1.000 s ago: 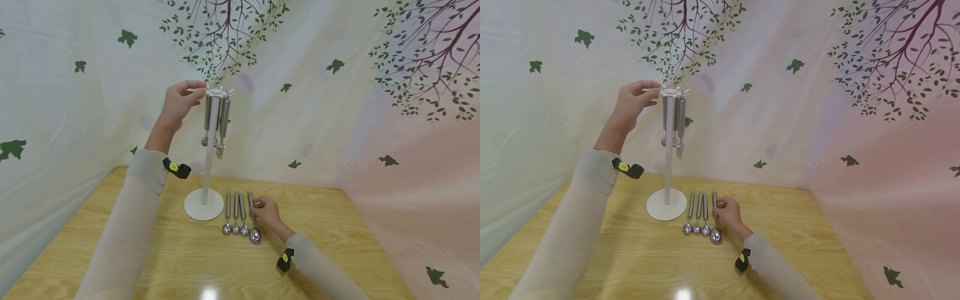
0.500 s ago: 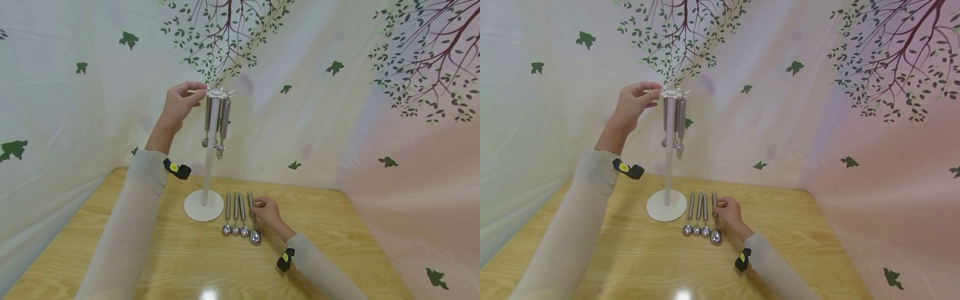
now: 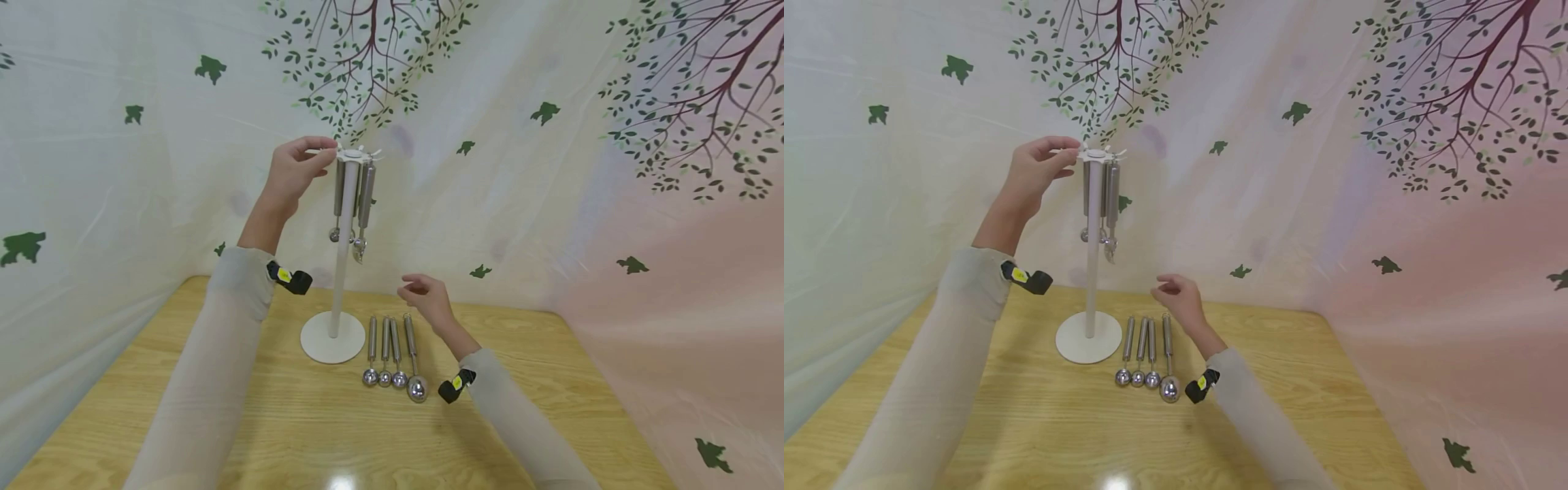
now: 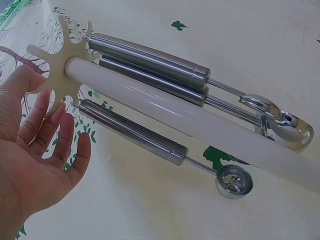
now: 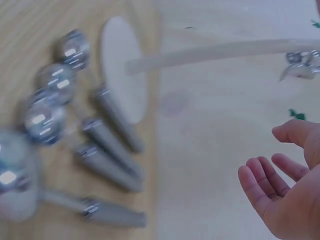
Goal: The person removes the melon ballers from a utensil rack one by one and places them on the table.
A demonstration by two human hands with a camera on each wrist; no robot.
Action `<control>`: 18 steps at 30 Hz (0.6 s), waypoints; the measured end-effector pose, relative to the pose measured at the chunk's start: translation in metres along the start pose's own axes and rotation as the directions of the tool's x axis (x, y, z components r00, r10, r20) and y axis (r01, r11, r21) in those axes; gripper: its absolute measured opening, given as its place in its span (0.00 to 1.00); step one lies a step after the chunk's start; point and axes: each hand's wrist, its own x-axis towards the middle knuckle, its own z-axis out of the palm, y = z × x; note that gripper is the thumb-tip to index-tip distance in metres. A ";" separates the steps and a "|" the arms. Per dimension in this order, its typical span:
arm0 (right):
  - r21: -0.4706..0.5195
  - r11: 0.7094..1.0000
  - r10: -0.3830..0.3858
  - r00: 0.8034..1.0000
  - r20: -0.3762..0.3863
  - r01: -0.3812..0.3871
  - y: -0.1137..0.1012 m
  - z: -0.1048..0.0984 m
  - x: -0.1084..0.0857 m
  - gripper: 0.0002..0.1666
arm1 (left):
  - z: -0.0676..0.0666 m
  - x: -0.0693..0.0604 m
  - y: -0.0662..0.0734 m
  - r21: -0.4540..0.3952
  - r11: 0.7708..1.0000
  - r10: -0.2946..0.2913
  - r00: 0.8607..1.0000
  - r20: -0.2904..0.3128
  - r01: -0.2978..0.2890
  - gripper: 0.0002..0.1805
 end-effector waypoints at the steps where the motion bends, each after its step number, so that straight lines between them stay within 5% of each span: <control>1: 0.018 1.000 -0.017 1.000 0.007 0.017 -0.009 0.001 0.003 0.19 | 0.000 0.000 0.000 0.001 1.000 -0.001 1.000 -0.001 0.001 0.09; 9: 0.132 0.974 -0.189 0.982 0.012 0.185 -0.081 0.005 0.021 0.18 | 0.000 0.000 -0.001 -0.001 1.000 0.001 1.000 -0.007 -0.001 0.09; 18: 0.240 0.940 -0.249 0.968 -0.005 0.243 -0.133 0.007 0.038 0.20 | 0.000 -0.001 0.000 0.015 1.000 -0.004 1.000 -0.003 0.004 0.12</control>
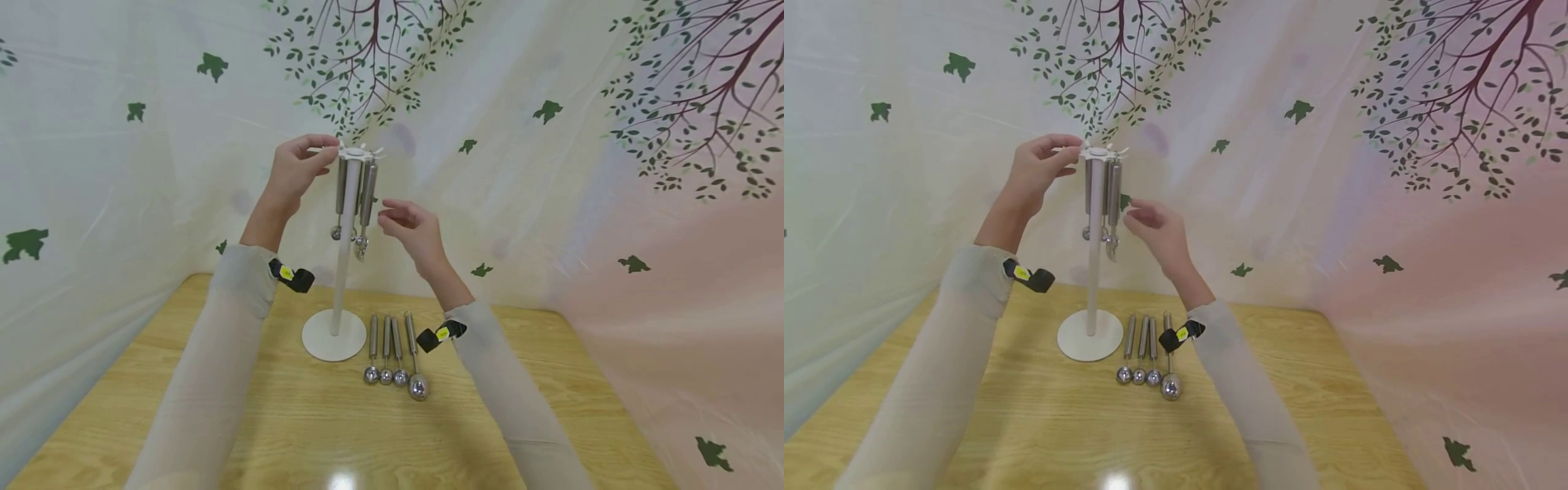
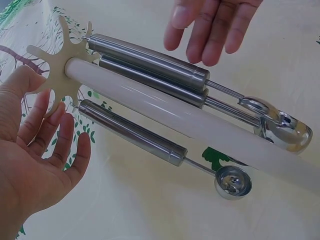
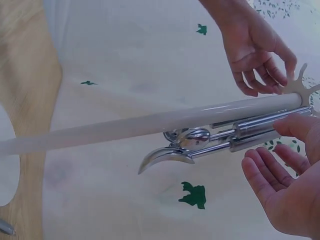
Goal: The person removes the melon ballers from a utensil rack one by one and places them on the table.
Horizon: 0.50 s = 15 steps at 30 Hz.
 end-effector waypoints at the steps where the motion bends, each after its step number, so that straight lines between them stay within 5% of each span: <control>1: 0.001 1.000 -0.002 1.000 0.003 0.002 -0.003 0.001 0.002 0.20 | 0.000 0.000 0.000 0.000 1.000 -0.003 1.000 -0.001 0.003 0.12; 15: 0.092 0.995 0.035 0.999 0.025 -0.038 -0.016 0.011 0.013 0.23 | 0.001 0.001 -0.001 0.004 1.000 -0.014 1.000 -0.006 0.014 0.13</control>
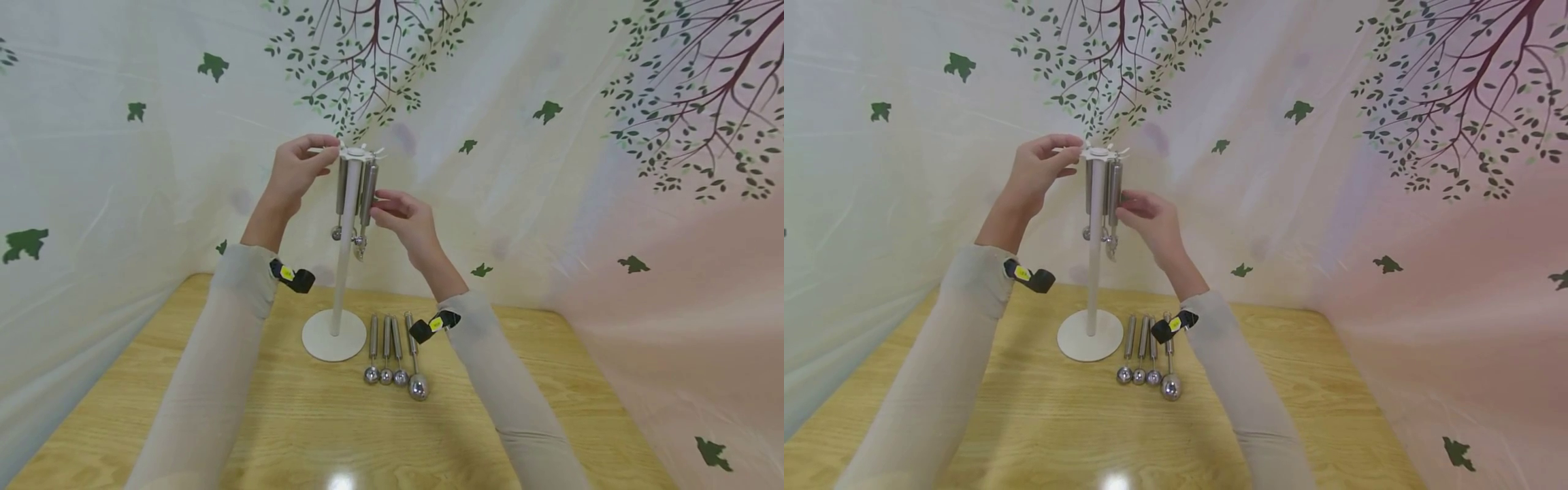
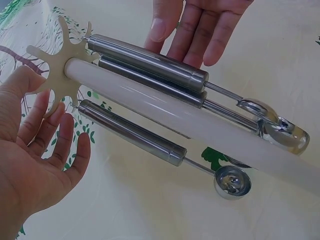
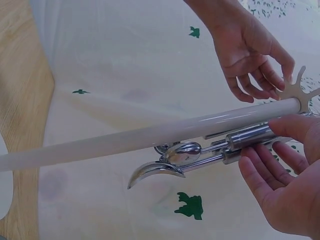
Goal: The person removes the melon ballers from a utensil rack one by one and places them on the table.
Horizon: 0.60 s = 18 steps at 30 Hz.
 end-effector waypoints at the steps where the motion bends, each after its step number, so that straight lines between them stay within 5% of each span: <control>1: 0.002 1.000 0.002 1.000 0.000 -0.002 0.000 0.001 0.000 0.23 | 0.000 0.000 0.000 0.001 1.000 0.000 1.000 -0.001 0.000 0.13; 18: -0.006 1.000 0.007 1.000 0.026 -0.007 0.000 0.006 0.005 0.24 | 0.000 0.000 0.000 -0.023 1.000 0.012 1.000 -0.001 -0.012 0.11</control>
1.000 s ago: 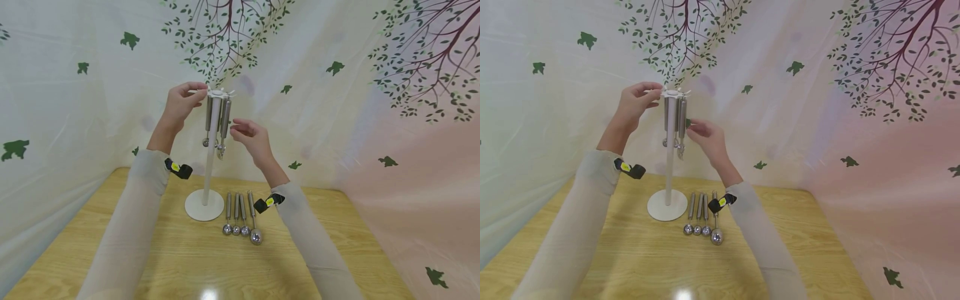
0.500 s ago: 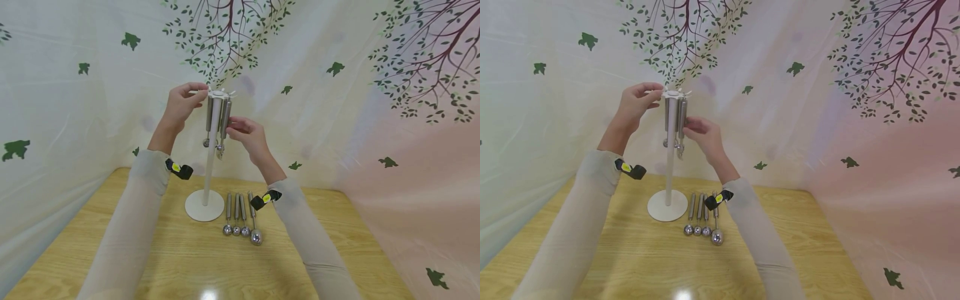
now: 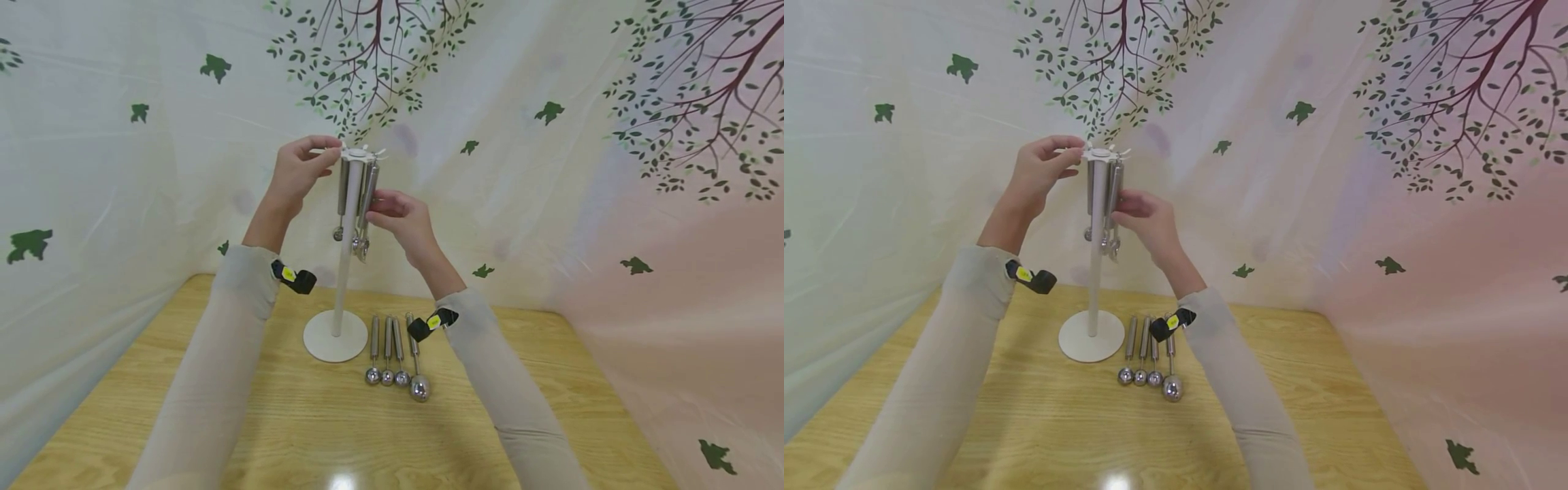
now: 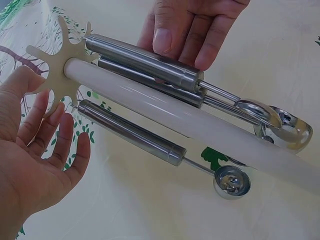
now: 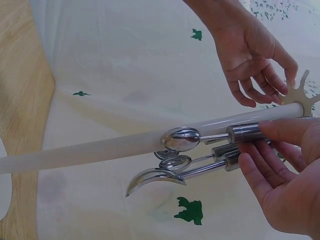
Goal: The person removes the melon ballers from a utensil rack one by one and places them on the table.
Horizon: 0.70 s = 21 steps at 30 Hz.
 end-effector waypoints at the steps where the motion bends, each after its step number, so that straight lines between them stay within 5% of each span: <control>1: -0.002 1.000 0.001 1.000 0.002 -0.001 0.000 0.000 0.000 0.23 | 0.000 0.000 0.000 -0.002 1.000 0.001 1.000 0.000 -0.001 0.10; 21: -0.029 0.997 0.071 0.997 0.044 -0.070 -0.005 0.000 -0.001 0.23 | 0.000 0.001 -0.001 -0.019 1.000 0.003 1.000 -0.003 -0.003 0.08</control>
